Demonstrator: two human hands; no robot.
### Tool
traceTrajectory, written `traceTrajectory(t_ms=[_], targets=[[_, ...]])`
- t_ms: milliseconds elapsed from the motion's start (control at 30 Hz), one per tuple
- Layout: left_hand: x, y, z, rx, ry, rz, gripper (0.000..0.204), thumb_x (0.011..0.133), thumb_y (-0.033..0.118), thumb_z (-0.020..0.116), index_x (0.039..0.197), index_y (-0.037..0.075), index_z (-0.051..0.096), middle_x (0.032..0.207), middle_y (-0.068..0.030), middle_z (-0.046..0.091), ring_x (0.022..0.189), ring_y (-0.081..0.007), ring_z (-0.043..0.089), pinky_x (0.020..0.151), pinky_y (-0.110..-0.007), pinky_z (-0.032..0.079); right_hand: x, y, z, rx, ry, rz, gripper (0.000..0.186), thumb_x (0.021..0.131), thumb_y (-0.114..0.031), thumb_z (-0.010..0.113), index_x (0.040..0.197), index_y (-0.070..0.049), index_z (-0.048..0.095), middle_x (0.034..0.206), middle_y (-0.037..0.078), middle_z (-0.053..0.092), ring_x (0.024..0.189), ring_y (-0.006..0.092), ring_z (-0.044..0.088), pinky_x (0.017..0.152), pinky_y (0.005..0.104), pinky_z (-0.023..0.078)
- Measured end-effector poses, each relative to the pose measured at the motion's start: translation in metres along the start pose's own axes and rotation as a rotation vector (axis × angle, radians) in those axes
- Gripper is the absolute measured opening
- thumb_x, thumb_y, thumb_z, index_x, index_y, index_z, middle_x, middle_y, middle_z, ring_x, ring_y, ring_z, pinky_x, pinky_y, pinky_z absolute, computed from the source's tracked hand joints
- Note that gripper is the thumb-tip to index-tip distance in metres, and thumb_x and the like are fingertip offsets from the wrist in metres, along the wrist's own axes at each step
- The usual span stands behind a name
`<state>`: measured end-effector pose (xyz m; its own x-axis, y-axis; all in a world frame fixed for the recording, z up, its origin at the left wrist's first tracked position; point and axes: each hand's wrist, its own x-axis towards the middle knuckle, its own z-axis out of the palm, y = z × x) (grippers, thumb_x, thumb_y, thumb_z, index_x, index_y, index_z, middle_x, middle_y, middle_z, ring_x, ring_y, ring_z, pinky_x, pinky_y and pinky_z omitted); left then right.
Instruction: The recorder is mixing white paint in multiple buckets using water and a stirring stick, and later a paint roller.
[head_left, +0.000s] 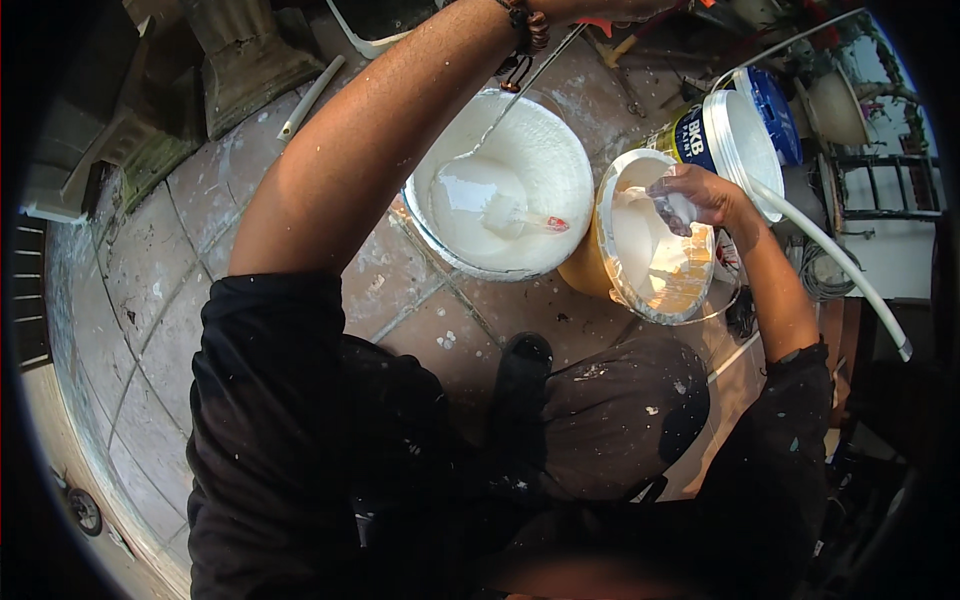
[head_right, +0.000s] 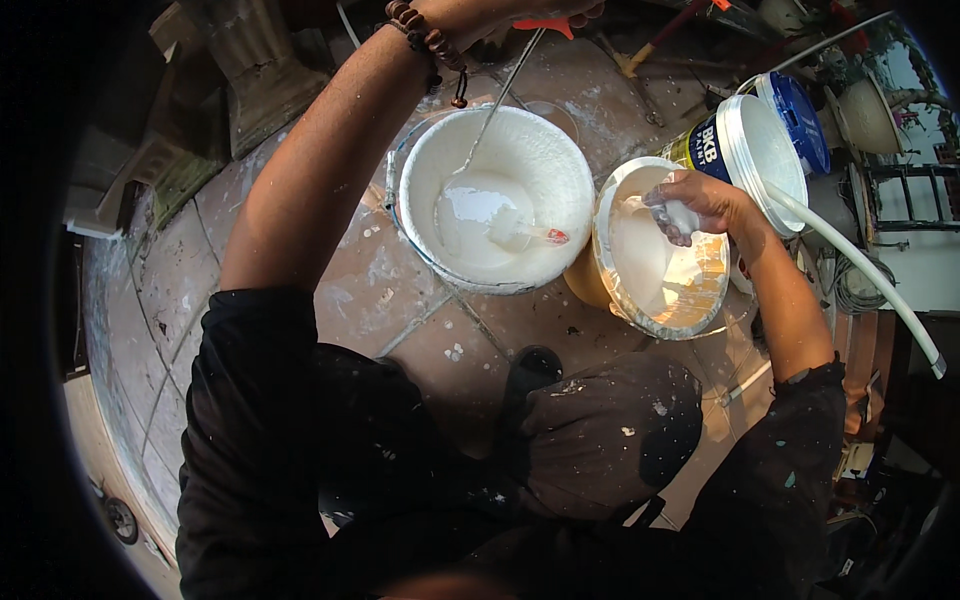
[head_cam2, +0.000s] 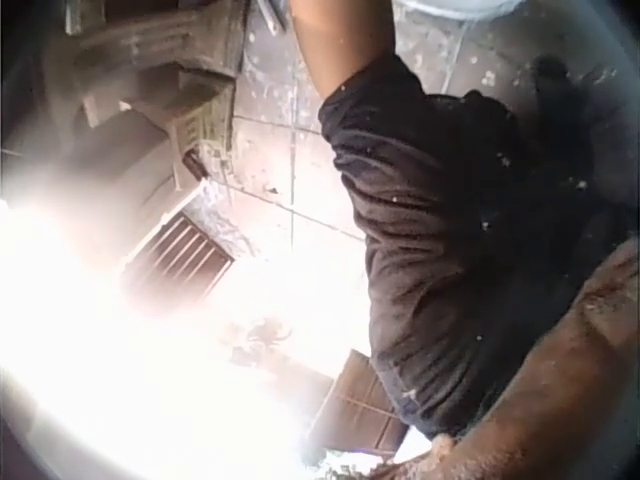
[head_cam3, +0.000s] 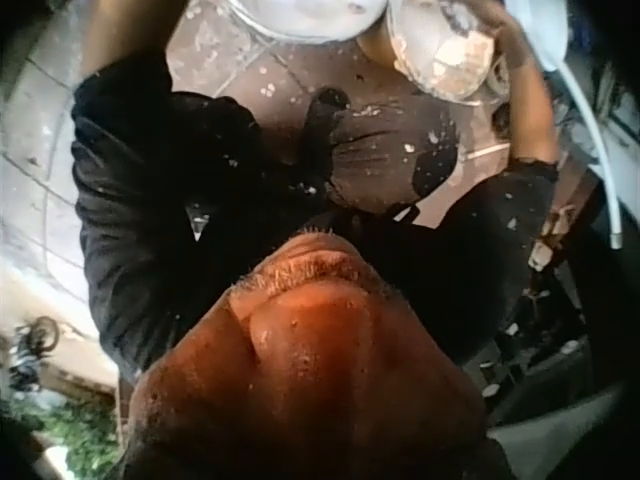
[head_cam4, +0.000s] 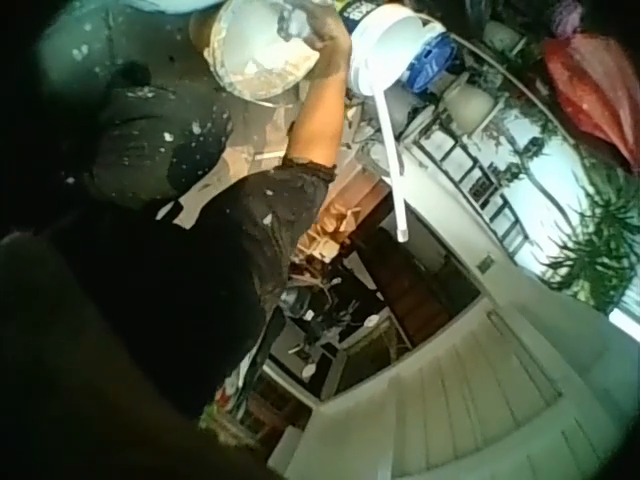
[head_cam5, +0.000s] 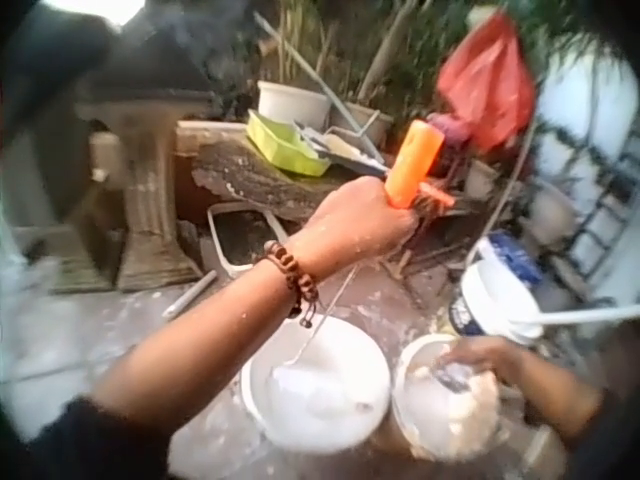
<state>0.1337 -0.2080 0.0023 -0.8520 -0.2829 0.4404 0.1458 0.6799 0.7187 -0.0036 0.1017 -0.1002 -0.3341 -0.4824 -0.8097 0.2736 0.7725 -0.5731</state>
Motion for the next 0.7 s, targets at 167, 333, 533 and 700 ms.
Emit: traceTrajectory(t_ms=[167, 333, 533, 700], targets=[[-0.004, 0.003, 0.003, -0.017, -0.018, 0.004, 0.041, 0.081, 0.033, 0.059, 0.088, -0.006, 0.069, 0.087, -0.0304, 0.067, 0.089, -0.0457, 0.067, 0.077, -0.049, 0.052, 0.004, -0.047, 0.056, -0.106, -0.016, -0.129, 0.027, 0.095, -0.021, 0.064, 0.098, 0.006, 0.066, 0.069, 0.014, 0.065, 0.058, 0.0236, 0.067, 0.051, 0.0326, 0.057], [-0.007, 0.006, 0.005, -0.031, -0.012, -0.019, 0.040, 0.082, 0.034, 0.059, 0.090, -0.004, 0.070, 0.088, -0.0298, 0.067, 0.090, -0.0455, 0.067, 0.079, -0.048, 0.052, 0.083, -0.010, 0.077, -0.590, 0.010, -0.456, 0.031, 0.097, -0.013, 0.054, 0.121, 0.006, 0.061, 0.103, 0.014, 0.069, 0.091, 0.0245, 0.070, 0.078, 0.0335, 0.059], [-0.005, 0.002, 0.007, -0.040, 0.004, -0.012, 0.042, 0.083, 0.036, 0.060, 0.091, -0.004, 0.070, 0.088, -0.0289, 0.068, 0.091, -0.0452, 0.066, 0.079, -0.048, 0.052, 0.105, -0.011, 0.116, -0.865, 0.107, -0.380, 0.037, 0.096, -0.005, 0.054, 0.131, 0.005, 0.056, 0.109, 0.014, 0.069, 0.092, 0.0192, 0.068, 0.078, 0.0289, 0.056], [-0.005, 0.003, 0.004, -0.037, -0.014, 0.006, 0.043, 0.083, 0.037, 0.060, 0.091, -0.004, 0.070, 0.087, -0.0288, 0.068, 0.089, -0.0445, 0.067, 0.077, -0.048, 0.052, 0.043, -0.031, 0.088, -0.694, 0.440, -0.530, 0.020, 0.089, -0.018, 0.064, 0.090, -0.001, 0.072, 0.074, 0.009, 0.069, 0.067, 0.0148, 0.068, 0.063, 0.0308, 0.054]])
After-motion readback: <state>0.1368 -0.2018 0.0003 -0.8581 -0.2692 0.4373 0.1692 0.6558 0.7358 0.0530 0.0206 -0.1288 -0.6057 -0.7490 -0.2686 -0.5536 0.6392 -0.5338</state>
